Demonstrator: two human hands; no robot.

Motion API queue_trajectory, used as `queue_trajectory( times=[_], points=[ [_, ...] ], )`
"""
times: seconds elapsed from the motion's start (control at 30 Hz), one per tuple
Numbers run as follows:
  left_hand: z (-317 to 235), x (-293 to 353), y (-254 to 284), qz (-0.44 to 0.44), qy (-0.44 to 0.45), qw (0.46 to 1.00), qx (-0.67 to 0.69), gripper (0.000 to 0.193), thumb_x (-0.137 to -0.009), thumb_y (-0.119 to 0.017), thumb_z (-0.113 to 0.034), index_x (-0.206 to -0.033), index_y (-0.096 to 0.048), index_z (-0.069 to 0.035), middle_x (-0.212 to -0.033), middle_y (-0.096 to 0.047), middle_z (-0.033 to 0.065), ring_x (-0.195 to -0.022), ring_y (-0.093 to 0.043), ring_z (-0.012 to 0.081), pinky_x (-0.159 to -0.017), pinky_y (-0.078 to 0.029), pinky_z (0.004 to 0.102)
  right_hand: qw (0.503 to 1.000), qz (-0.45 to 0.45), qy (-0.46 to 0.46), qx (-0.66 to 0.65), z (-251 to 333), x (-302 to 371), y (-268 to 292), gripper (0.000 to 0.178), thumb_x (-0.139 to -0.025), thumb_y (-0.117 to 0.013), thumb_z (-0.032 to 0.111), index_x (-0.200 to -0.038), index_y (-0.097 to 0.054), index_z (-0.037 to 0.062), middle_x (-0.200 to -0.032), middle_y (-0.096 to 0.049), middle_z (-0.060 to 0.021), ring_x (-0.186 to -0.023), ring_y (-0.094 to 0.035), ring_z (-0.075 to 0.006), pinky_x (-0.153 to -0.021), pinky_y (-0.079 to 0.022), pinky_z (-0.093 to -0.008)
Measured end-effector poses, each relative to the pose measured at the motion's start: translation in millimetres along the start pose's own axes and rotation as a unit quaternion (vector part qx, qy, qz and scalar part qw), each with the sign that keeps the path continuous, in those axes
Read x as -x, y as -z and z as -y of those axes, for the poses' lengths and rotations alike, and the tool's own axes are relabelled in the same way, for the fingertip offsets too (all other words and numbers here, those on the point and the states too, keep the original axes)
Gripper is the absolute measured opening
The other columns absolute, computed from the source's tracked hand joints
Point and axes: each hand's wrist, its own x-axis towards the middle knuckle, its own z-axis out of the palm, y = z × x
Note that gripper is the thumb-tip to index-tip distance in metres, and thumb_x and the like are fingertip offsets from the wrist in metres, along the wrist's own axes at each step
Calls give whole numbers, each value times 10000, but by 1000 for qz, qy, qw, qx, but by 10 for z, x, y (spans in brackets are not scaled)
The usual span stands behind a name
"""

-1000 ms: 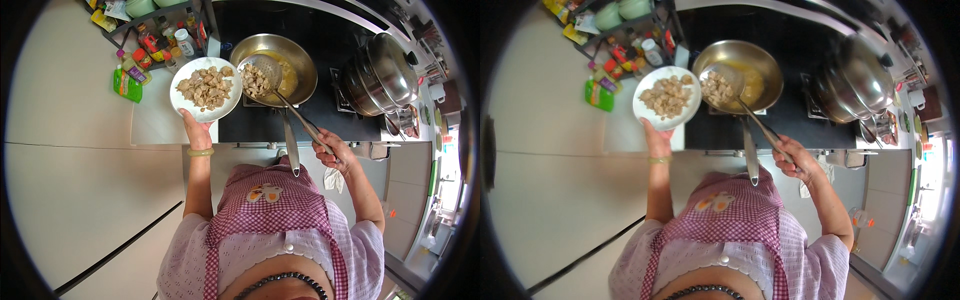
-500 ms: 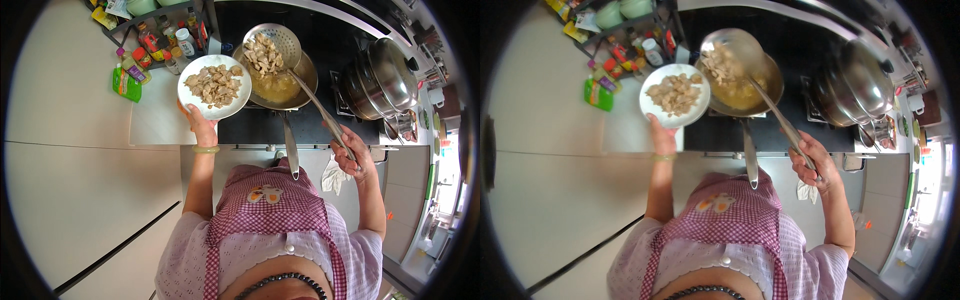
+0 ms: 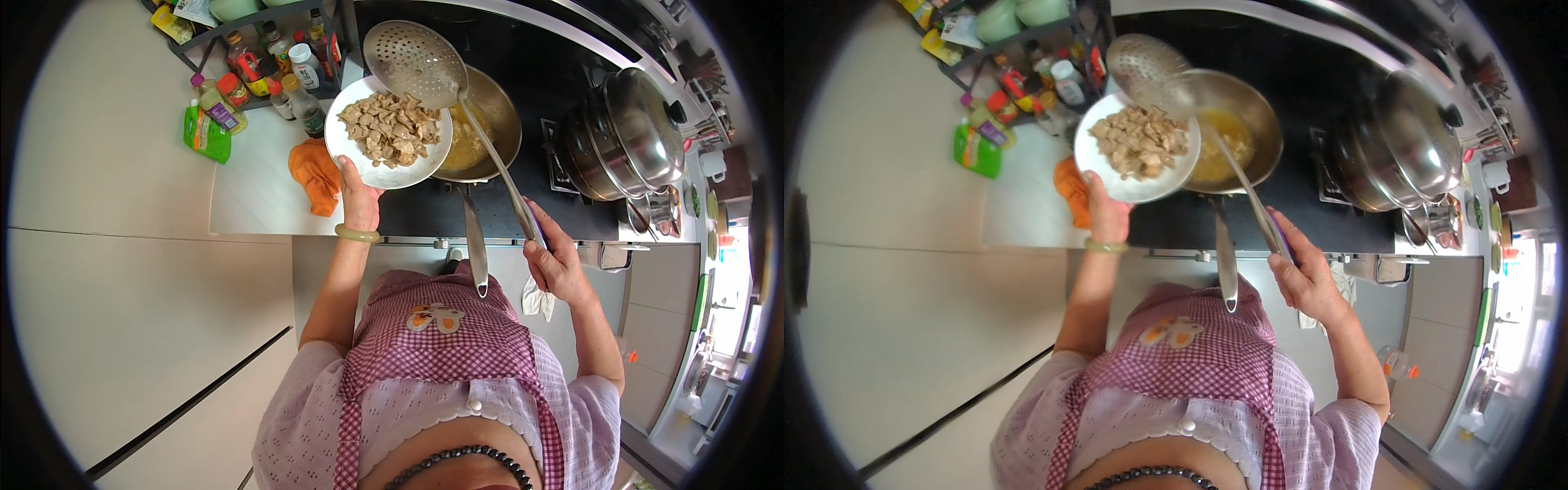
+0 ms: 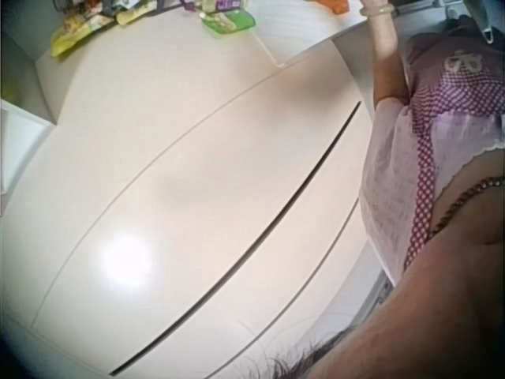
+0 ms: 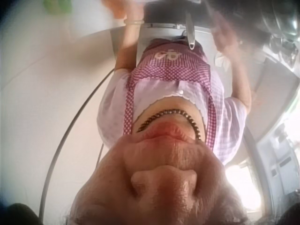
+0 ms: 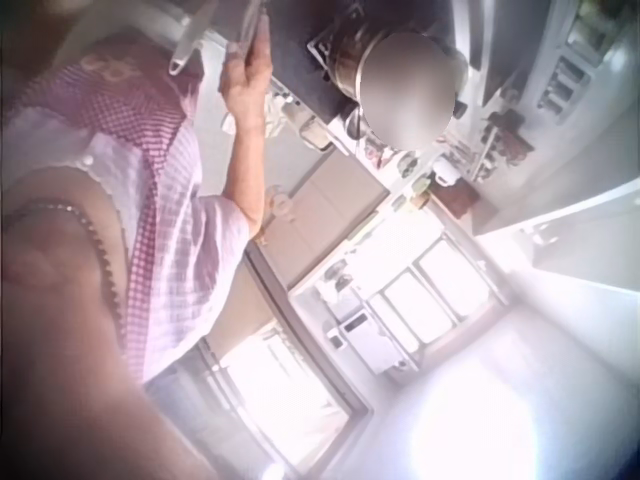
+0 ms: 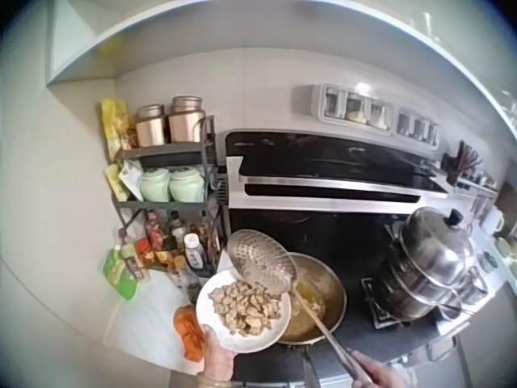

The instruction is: The person stirs pieces of meat in a pan on the stove, then uses a slotted spoon to transfer the cooked meat onto a white plate. The person then retrieves a small metal container and opens it.

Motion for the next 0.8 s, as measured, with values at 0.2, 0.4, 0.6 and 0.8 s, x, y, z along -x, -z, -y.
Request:
queue_trajectory(
  times=[0.2, 0.4, 0.6, 0.8],
  points=[
    [69, -26, 22, -1, 13, 1000, 19, 731, -945, -304, -608, -1449, -188, -91, -1424, -373, 113, -1265, -447, 273, -966, -454, 440, 954, 1, -40, -296, -102, -32, 15, 565, -942, -535, 198, -1418, -294, 15, -644, -458, -41, -328, -327, -42, -285, -274, -182],
    [26, -13, 80, -14, 12, 1000, 24, 738, -942, -301, -614, -1450, -187, -92, -1427, -366, 113, -1267, -443, 276, -968, -456, 446, 890, 12, -60, -453, -123, -165, 257, 460, -952, -494, 201, -1359, -357, 35, -651, -444, -25, -344, -326, -34, -268, -247, -172],
    [-193, 108, 135, -60, 1, 998, 26, 696, -953, -310, -579, -1471, -178, -133, -1499, -269, 98, -1358, -309, 298, -1075, -329, 519, 989, -114, -65, -73, -560, -594, 580, 508, -955, -462, 167, -1412, -294, 19, -617, -455, -23, -372, -379, -88, -330, -311, -238],
    [-245, 174, 437, -103, 5, 995, 13, 722, -954, -300, -582, -1476, -154, -106, -1506, -251, 111, -1364, -295, 303, -1095, -299, 515, 989, -103, -100, 24, -842, -766, 505, 514, -965, -470, 184, -1423, -292, 34, -638, -464, -19, -391, -392, -86, -331, -319, -238]
  ],
)
